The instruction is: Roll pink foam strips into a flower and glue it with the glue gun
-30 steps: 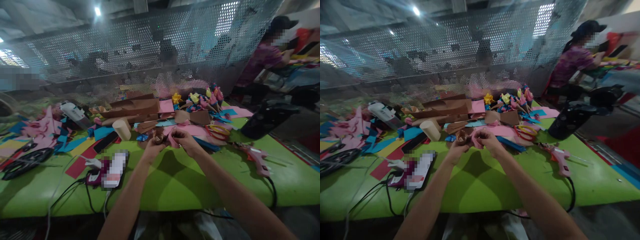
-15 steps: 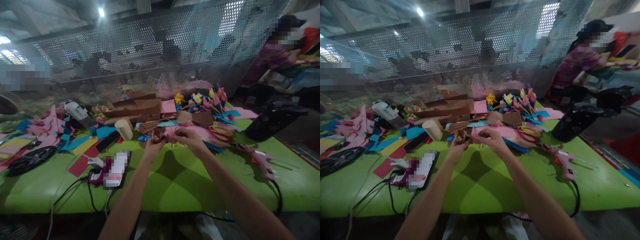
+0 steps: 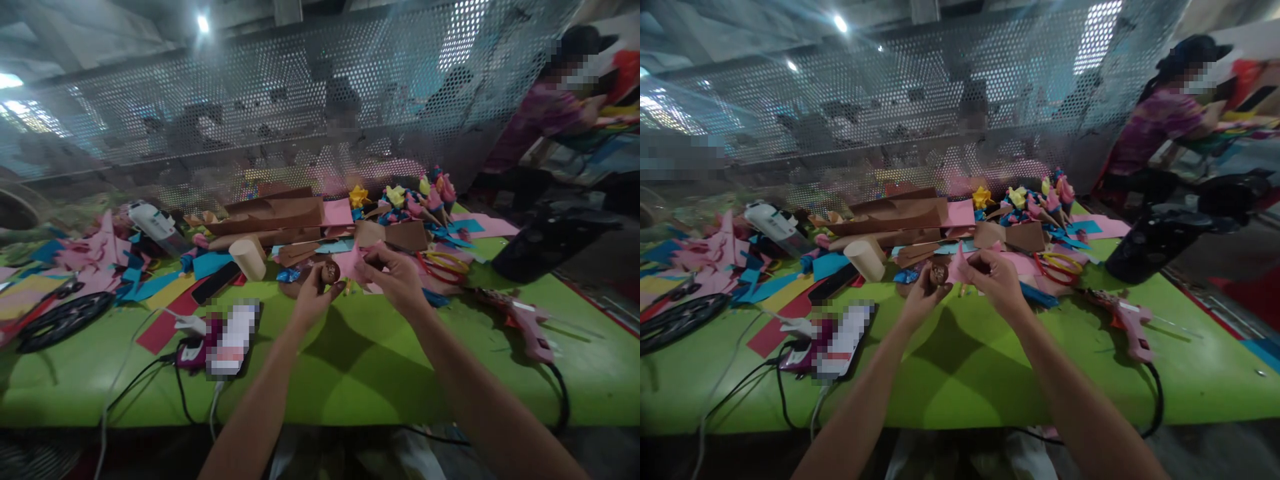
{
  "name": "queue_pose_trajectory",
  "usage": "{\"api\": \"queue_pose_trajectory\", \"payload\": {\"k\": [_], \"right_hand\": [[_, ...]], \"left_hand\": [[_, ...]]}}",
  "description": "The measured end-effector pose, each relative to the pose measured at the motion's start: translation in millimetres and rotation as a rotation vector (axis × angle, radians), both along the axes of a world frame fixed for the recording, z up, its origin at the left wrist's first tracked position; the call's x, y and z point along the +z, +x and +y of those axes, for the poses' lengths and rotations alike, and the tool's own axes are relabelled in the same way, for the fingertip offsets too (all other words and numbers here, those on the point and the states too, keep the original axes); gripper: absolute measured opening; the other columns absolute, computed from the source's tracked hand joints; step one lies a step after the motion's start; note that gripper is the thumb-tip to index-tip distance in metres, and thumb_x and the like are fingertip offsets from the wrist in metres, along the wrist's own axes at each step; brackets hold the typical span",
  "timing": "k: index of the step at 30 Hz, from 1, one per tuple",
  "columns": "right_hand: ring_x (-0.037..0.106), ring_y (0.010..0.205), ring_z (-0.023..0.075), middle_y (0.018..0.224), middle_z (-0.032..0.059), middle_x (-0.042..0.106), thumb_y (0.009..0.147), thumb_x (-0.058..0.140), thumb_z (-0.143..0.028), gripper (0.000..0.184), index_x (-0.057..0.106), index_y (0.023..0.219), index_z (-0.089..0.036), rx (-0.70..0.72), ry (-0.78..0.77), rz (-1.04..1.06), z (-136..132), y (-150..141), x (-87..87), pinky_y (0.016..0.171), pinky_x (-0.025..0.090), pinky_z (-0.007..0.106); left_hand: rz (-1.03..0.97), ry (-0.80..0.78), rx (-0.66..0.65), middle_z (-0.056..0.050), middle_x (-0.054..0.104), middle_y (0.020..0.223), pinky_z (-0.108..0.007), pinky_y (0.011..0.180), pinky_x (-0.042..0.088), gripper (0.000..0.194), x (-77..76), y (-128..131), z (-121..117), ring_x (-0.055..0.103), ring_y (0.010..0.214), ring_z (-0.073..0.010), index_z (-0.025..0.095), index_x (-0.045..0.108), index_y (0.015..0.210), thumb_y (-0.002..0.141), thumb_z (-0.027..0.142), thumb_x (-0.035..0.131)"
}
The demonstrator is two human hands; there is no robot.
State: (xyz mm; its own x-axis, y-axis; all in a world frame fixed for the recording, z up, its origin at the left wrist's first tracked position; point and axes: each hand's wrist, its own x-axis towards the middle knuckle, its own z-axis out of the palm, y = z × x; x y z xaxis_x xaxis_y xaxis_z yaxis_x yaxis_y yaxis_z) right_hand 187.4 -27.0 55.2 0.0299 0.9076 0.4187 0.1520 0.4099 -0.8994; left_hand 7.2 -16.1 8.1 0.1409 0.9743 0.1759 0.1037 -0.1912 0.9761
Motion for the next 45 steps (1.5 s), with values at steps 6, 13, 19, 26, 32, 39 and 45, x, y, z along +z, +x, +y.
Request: {"api": "queue_pose_trajectory", "payload": {"k": [6, 13, 19, 26, 32, 39, 45], "right_hand": [[0.047, 0.053, 0.0117, 0.058, -0.0022, 0.056, 0.077, 0.071, -0.045, 0.029, 0.06, 0.066, -0.021, 0.041, -0.001, 0.035, -10, -8, 4.5, 0.051, 0.037, 0.024], [0.047, 0.052, 0.0118, 0.056, -0.0024, 0.056, 0.075, 0.074, -0.045, 0.03, 0.061, 0.064, -0.021, 0.024, -0.022, 0.078, -12, -13, 4.4, 0.051, 0.038, 0.025], [0.047, 0.052, 0.011, 0.056, -0.0026, 0.056, 0.076, 0.075, -0.041, 0.028, 0.061, 0.064, -0.02, 0.0, 0.012, 0.051, -13, -14, 2.1, 0.05, 0.037, 0.024], [0.05, 0.054, 0.0111, 0.058, -0.0027, 0.06, 0.077, 0.071, -0.029, 0.019, 0.062, 0.064, -0.019, -0.05, 0.104, 0.013, -14, -16, -1.6, 0.051, 0.038, 0.023], [0.053, 0.055, 0.0122, 0.06, -0.0018, 0.063, 0.081, 0.07, -0.027, 0.019, 0.063, 0.064, -0.02, -0.074, 0.188, -0.068, -14, -17, -1.7, 0.054, 0.041, 0.024], [0.054, 0.058, 0.0138, 0.062, -0.0005, 0.064, 0.082, 0.069, -0.026, 0.018, 0.064, 0.066, -0.02, -0.111, 0.273, -0.153, -13, -17, -6.1, 0.057, 0.042, 0.026], [0.056, 0.06, 0.0146, 0.063, 0.0001, 0.065, 0.084, 0.068, -0.024, 0.018, 0.066, 0.067, -0.021, -0.105, 0.317, -0.187, -11, -17, -9.9, 0.06, 0.043, 0.027]], "left_hand": [[0.142, 0.2, -0.039, -0.008, 0.064, 0.114, -0.033, 0.096, 0.041, 0.031, 2.8, -2, -3, 0.057, 0.105, -0.0206, 0.021, 0.056, 0.113, 0.085, 0.033, 0.066], [0.24, 0.289, -0.033, -0.008, 0.065, 0.108, -0.032, 0.088, 0.043, 0.033, 3.3, -2, -5, 0.059, 0.1, -0.0208, 0.022, 0.056, 0.115, 0.084, 0.028, 0.065], [0.327, 0.348, -0.036, -0.008, 0.065, 0.106, -0.031, 0.083, 0.044, 0.03, 0.9, -2, -4, 0.059, 0.095, -0.0197, 0.021, 0.056, 0.116, 0.087, 0.027, 0.062], [0.439, 0.434, -0.014, -0.009, 0.064, 0.108, -0.03, 0.081, 0.046, 0.03, -3.8, -2, -4, 0.06, 0.094, -0.0183, 0.019, 0.05, 0.119, 0.09, 0.024, 0.058], [0.464, 0.452, -0.019, -0.008, 0.065, 0.105, -0.029, 0.081, 0.047, 0.029, -4.1, -1, -5, 0.061, 0.094, -0.0177, 0.019, 0.049, 0.119, 0.091, 0.023, 0.057], [0.441, 0.393, -0.063, -0.009, 0.065, 0.107, -0.031, 0.084, 0.047, 0.03, -2.1, 0, -6, 0.061, 0.097, -0.0187, 0.018, 0.049, 0.119, 0.091, 0.026, 0.056], [0.45, 0.377, -0.101, -0.009, 0.065, 0.106, -0.031, 0.084, 0.047, 0.026, -1.8, 0, -5, 0.06, 0.094, -0.0186, 0.018, 0.051, 0.114, 0.091, 0.03, 0.055]]}}
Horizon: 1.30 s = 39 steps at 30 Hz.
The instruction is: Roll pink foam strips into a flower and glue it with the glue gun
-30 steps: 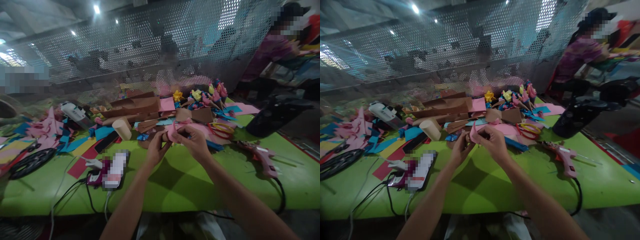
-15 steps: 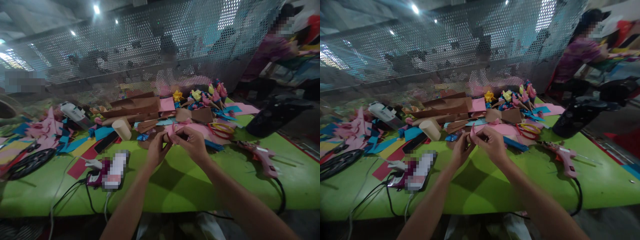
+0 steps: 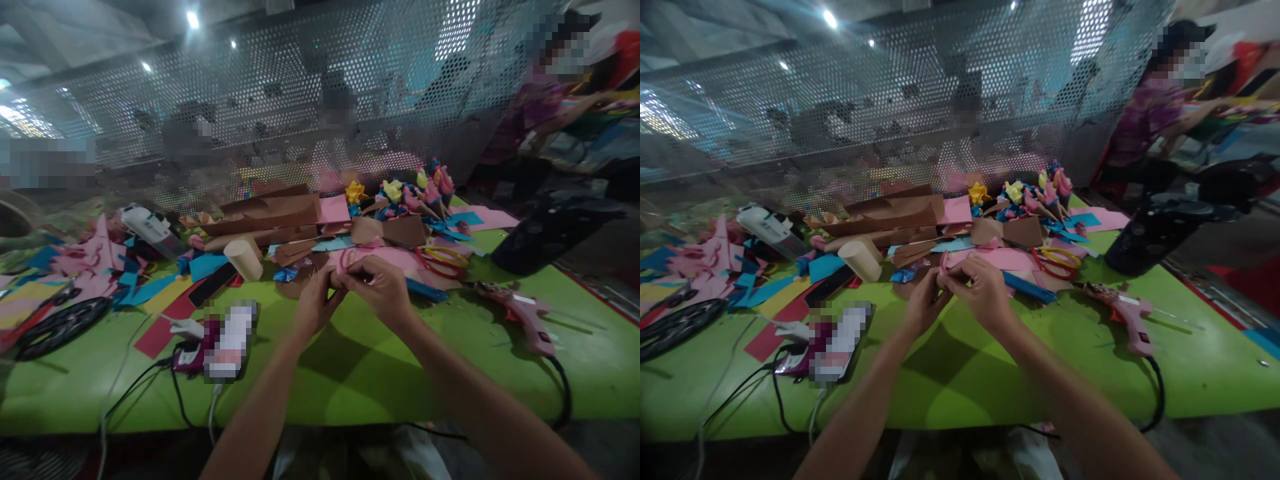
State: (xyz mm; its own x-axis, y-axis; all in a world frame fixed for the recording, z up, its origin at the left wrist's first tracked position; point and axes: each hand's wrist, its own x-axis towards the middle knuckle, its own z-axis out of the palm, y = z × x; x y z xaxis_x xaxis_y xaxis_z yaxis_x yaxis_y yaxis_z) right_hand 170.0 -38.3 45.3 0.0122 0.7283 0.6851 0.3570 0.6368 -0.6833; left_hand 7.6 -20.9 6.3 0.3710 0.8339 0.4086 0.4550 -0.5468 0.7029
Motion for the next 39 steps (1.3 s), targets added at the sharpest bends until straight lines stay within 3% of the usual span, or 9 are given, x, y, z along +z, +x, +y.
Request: {"api": "queue_pose_trajectory", "payload": {"k": [11, 17, 26, 31, 35, 39], "right_hand": [[0.061, 0.065, 0.0163, 0.069, 0.0016, 0.069, 0.089, 0.064, -0.025, 0.018, 0.071, 0.073, -0.022, 0.057, -0.019, -0.111, 3, 6, 1.6, 0.063, 0.044, 0.028], [0.063, 0.071, 0.0175, 0.077, 0.004, 0.072, 0.09, 0.061, -0.023, 0.013, 0.072, 0.083, -0.021, 0.134, 0.005, -0.221, 5, 13, 6.0, 0.067, 0.047, 0.029], [0.062, 0.073, 0.018, 0.076, 0.0041, 0.072, 0.089, 0.064, -0.019, 0.01, 0.071, 0.082, -0.02, 0.166, 0.034, -0.318, 7, 17, 7.0, 0.068, 0.045, 0.029], [0.062, 0.075, 0.0184, 0.079, 0.0042, 0.073, 0.089, 0.065, -0.022, 0.013, 0.069, 0.077, -0.021, 0.177, -0.024, -0.327, 6, 17, 7.8, 0.07, 0.046, 0.03], [0.059, 0.071, 0.0174, 0.073, 0.0035, 0.07, 0.09, 0.063, -0.024, 0.018, 0.067, 0.073, -0.02, 0.172, -0.041, -0.371, 5, 18, 9.9, 0.067, 0.043, 0.029], [0.06, 0.073, 0.0176, 0.076, 0.004, 0.07, 0.089, 0.064, -0.02, 0.013, 0.068, 0.077, -0.02, 0.179, -0.054, -0.392, 6, 19, 9.5, 0.068, 0.043, 0.029]], "left_hand": [[0.013, -0.097, -0.039, -0.002, 0.058, 0.088, -0.027, 0.076, 0.043, 0.015, 6.5, 0, -3, 0.052, 0.081, -0.0148, 0.019, 0.053, 0.096, 0.091, 0.033, 0.053], [-0.007, -0.17, -0.042, -0.003, 0.061, 0.096, -0.031, 0.085, 0.046, 0.022, 9.2, -6, -3, 0.054, 0.091, -0.0179, 0.02, 0.057, 0.106, 0.09, 0.035, 0.054], [0.046, -0.246, -0.024, -0.002, 0.064, 0.098, -0.033, 0.087, 0.047, 0.049, 15.0, -9, -9, 0.057, 0.09, -0.0196, 0.024, 0.052, 0.127, 0.091, 0.056, 0.05], [0.139, -0.2, 0.015, -0.002, 0.063, 0.09, -0.033, 0.082, 0.048, 0.046, 18.7, -6, -9, 0.057, 0.085, -0.0193, 0.022, 0.06, 0.112, 0.089, 0.061, 0.052], [0.168, -0.168, 0.003, -0.005, 0.066, 0.101, -0.034, 0.087, 0.048, 0.039, 19.0, -5, -8, 0.061, 0.092, -0.0209, 0.022, 0.063, 0.105, 0.092, 0.056, 0.05], [0.173, -0.183, 0.049, -0.006, 0.067, 0.103, -0.034, 0.082, 0.049, 0.048, 18.8, -3, -10, 0.063, 0.093, -0.0229, 0.023, 0.055, 0.126, 0.093, 0.056, 0.049]]}}
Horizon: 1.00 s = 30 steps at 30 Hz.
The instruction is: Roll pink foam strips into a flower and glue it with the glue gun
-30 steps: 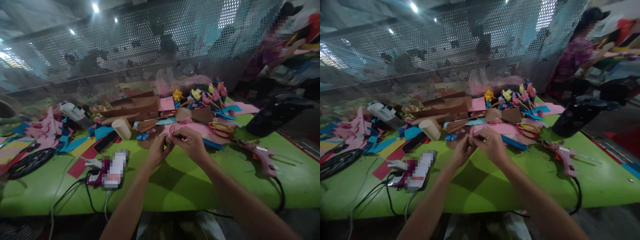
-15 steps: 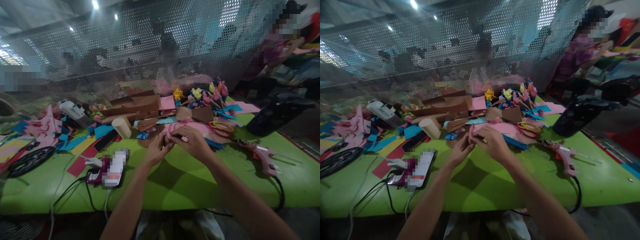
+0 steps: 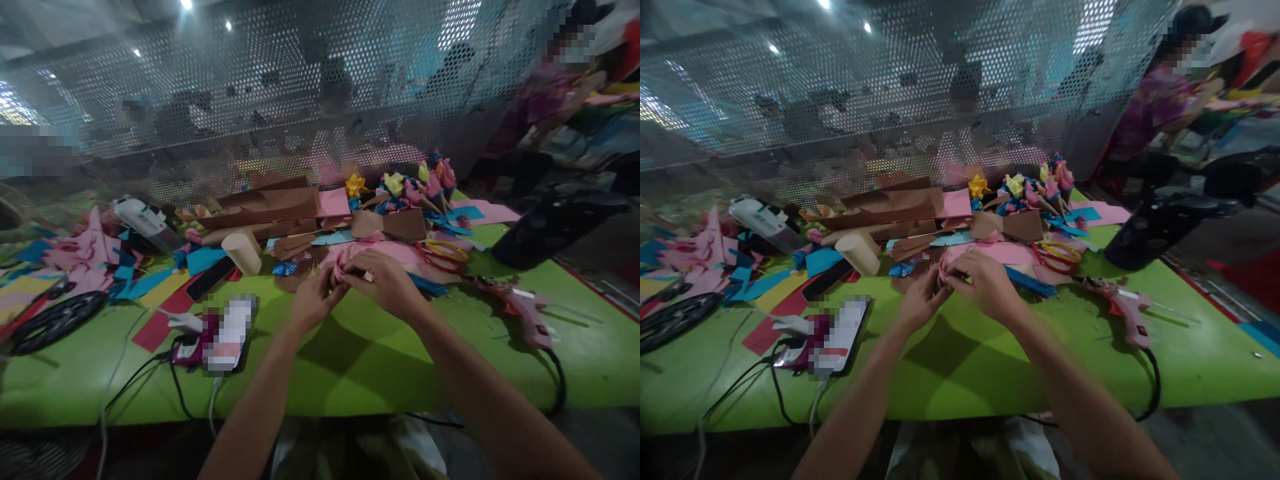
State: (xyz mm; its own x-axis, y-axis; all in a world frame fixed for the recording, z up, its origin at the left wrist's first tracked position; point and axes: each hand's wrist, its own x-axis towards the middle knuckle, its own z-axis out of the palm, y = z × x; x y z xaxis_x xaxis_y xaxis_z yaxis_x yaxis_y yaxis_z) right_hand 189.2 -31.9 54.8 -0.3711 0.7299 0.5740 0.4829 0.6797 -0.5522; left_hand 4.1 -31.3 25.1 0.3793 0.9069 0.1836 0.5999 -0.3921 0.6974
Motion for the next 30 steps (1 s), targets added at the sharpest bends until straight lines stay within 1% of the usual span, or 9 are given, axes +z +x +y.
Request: {"api": "queue_pose_trajectory", "payload": {"k": [3, 7, 10, 13, 15, 18, 21, 26, 30], "right_hand": [[0.06, 0.076, 0.0181, 0.078, 0.0042, 0.07, 0.088, 0.064, -0.017, 0.009, 0.07, 0.082, -0.02, 0.005, -0.001, -0.004, 1, 1, -1.0, 0.069, 0.042, 0.028], [0.06, 0.076, 0.0184, 0.078, 0.0043, 0.071, 0.09, 0.062, -0.017, 0.012, 0.071, 0.082, -0.02, 0.009, -0.007, -0.036, 1, -1, -1.5, 0.071, 0.042, 0.029], [0.059, 0.075, 0.0184, 0.078, 0.004, 0.07, 0.089, 0.063, -0.017, 0.012, 0.07, 0.079, -0.02, 0.009, -0.008, -0.061, 0, -3, -1.9, 0.071, 0.041, 0.029], [0.059, 0.074, 0.0185, 0.077, 0.0041, 0.07, 0.089, 0.064, -0.018, 0.012, 0.068, 0.078, -0.02, 0.003, -0.014, -0.076, -1, -5, -2.5, 0.07, 0.041, 0.03], [0.059, 0.075, 0.0188, 0.077, 0.0044, 0.069, 0.089, 0.064, -0.018, 0.013, 0.067, 0.077, -0.02, 0.001, -0.02, -0.08, -1, -6, -2.9, 0.071, 0.041, 0.03], [0.06, 0.076, 0.0188, 0.079, 0.0042, 0.07, 0.089, 0.064, -0.018, 0.011, 0.068, 0.078, -0.02, -0.005, -0.026, -0.058, -1, -6, -3.7, 0.073, 0.043, 0.031], [0.061, 0.076, 0.0189, 0.079, 0.0044, 0.07, 0.089, 0.064, -0.018, 0.011, 0.068, 0.08, -0.02, -0.022, -0.019, -0.039, 0, -7, -4.9, 0.073, 0.044, 0.031], [0.062, 0.077, 0.0191, 0.079, 0.0044, 0.071, 0.087, 0.064, -0.018, 0.009, 0.069, 0.08, -0.021, -0.06, 0.011, -0.004, 1, -7, -7.9, 0.072, 0.045, 0.03], [0.063, 0.077, 0.019, 0.079, 0.0042, 0.071, 0.086, 0.064, -0.015, 0.011, 0.069, 0.079, -0.022, -0.086, 0.038, 0.043, 2, -8, -10.3, 0.073, 0.046, 0.03]], "left_hand": [[-0.004, 0.012, 0.02, -0.007, 0.068, 0.103, -0.034, 0.081, 0.05, 0.06, -1.3, 1, -1, 0.064, 0.095, -0.0238, 0.022, 0.043, 0.141, 0.093, 0.057, 0.047], [0.015, 0.049, -0.011, -0.008, 0.069, 0.103, -0.036, 0.085, 0.05, 0.068, -5.6, 2, 0, 0.064, 0.096, -0.0239, 0.02, 0.037, 0.147, 0.092, 0.058, 0.048], [0.025, 0.07, -0.015, -0.007, 0.069, 0.097, -0.034, 0.082, 0.051, 0.074, -8.9, 2, 1, 0.066, 0.092, -0.0233, 0.02, 0.033, 0.15, 0.09, 0.058, 0.051], [0.042, 0.072, 0.003, -0.004, 0.068, 0.091, -0.032, 0.075, 0.049, 0.069, -10.3, 2, 1, 0.065, 0.085, -0.0221, 0.021, 0.036, 0.145, 0.089, 0.057, 0.053], [0.038, 0.07, 0.03, -0.003, 0.066, 0.087, -0.03, 0.07, 0.046, 0.06, -10.5, 3, 0, 0.064, 0.078, -0.0208, 0.021, 0.04, 0.138, 0.089, 0.054, 0.053], [-0.005, 0.074, 0.048, 0.0, 0.061, 0.081, -0.027, 0.065, 0.041, 0.041, -11.1, 5, -1, 0.059, 0.071, -0.0182, 0.021, 0.046, 0.118, 0.089, 0.049, 0.054], [-0.067, 0.073, 0.031, 0.002, 0.056, 0.076, -0.026, 0.064, 0.038, 0.028, -12.8, 6, 0, 0.055, 0.068, -0.0154, 0.022, 0.045, 0.101, 0.089, 0.045, 0.055], [-0.141, 0.088, 0.02, 0.002, 0.053, 0.08, -0.026, 0.067, 0.039, 0.029, -16.5, 7, 2, 0.049, 0.073, -0.0142, 0.022, 0.044, 0.095, 0.09, 0.048, 0.055], [-0.162, 0.113, -0.016, 0.0, 0.054, 0.085, -0.026, 0.071, 0.04, 0.028, -18.9, 8, 4, 0.048, 0.076, -0.0145, 0.021, 0.047, 0.099, 0.093, 0.048, 0.052]]}}
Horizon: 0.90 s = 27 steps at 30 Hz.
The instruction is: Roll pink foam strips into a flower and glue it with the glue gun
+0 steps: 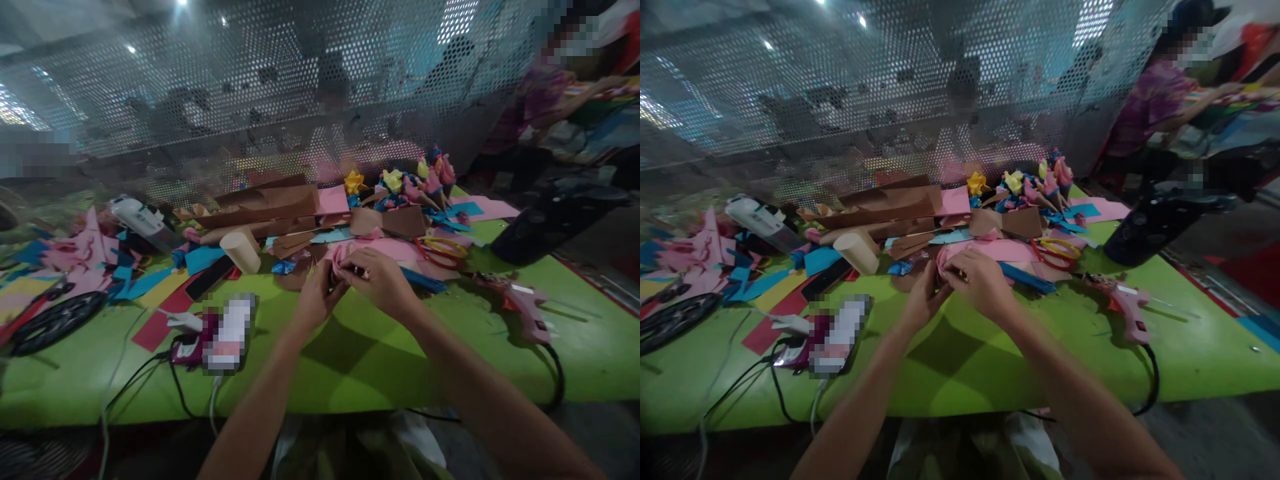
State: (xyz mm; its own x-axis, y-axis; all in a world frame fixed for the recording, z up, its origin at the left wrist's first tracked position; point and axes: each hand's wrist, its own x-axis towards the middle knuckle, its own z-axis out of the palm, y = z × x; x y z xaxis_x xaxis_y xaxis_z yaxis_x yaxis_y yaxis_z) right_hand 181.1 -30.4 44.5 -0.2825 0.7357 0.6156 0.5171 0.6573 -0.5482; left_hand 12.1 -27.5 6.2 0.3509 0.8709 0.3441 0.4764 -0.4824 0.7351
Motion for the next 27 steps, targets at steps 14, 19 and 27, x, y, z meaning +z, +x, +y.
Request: {"api": "queue_pose_trajectory", "payload": {"k": [14, 19, 27], "right_hand": [[0.063, 0.075, 0.0173, 0.08, 0.0038, 0.07, 0.088, 0.066, -0.019, 0.011, 0.068, 0.077, -0.02, 0.047, -0.072, 0.021, -1, -2, 1.8, 0.069, 0.046, 0.028], [0.062, 0.074, 0.0174, 0.078, 0.0044, 0.069, 0.09, 0.064, -0.02, 0.012, 0.069, 0.078, -0.02, 0.075, -0.052, -0.012, -1, -1, 2.8, 0.068, 0.045, 0.028], [0.06, 0.078, 0.0187, 0.081, 0.0063, 0.068, 0.09, 0.058, -0.017, 0.015, 0.07, 0.082, -0.019, 0.115, -0.017, -0.093, -2, 3, 6.4, 0.072, 0.046, 0.03]], "left_hand": [[0.086, -0.007, 0.014, -0.004, 0.062, 0.094, -0.028, 0.072, 0.045, 0.045, -0.1, -1, -1, 0.056, 0.082, -0.0174, 0.019, 0.048, 0.127, 0.089, 0.042, 0.057], [0.078, -0.064, 0.033, -0.005, 0.063, 0.097, -0.029, 0.074, 0.045, 0.043, 6.8, -1, -4, 0.058, 0.083, -0.0183, 0.02, 0.048, 0.128, 0.09, 0.04, 0.055], [0.054, -0.089, 0.039, -0.002, 0.059, 0.089, -0.03, 0.076, 0.046, 0.038, 11.9, -1, -5, 0.056, 0.081, -0.0184, 0.022, 0.051, 0.122, 0.091, 0.043, 0.053]]}}
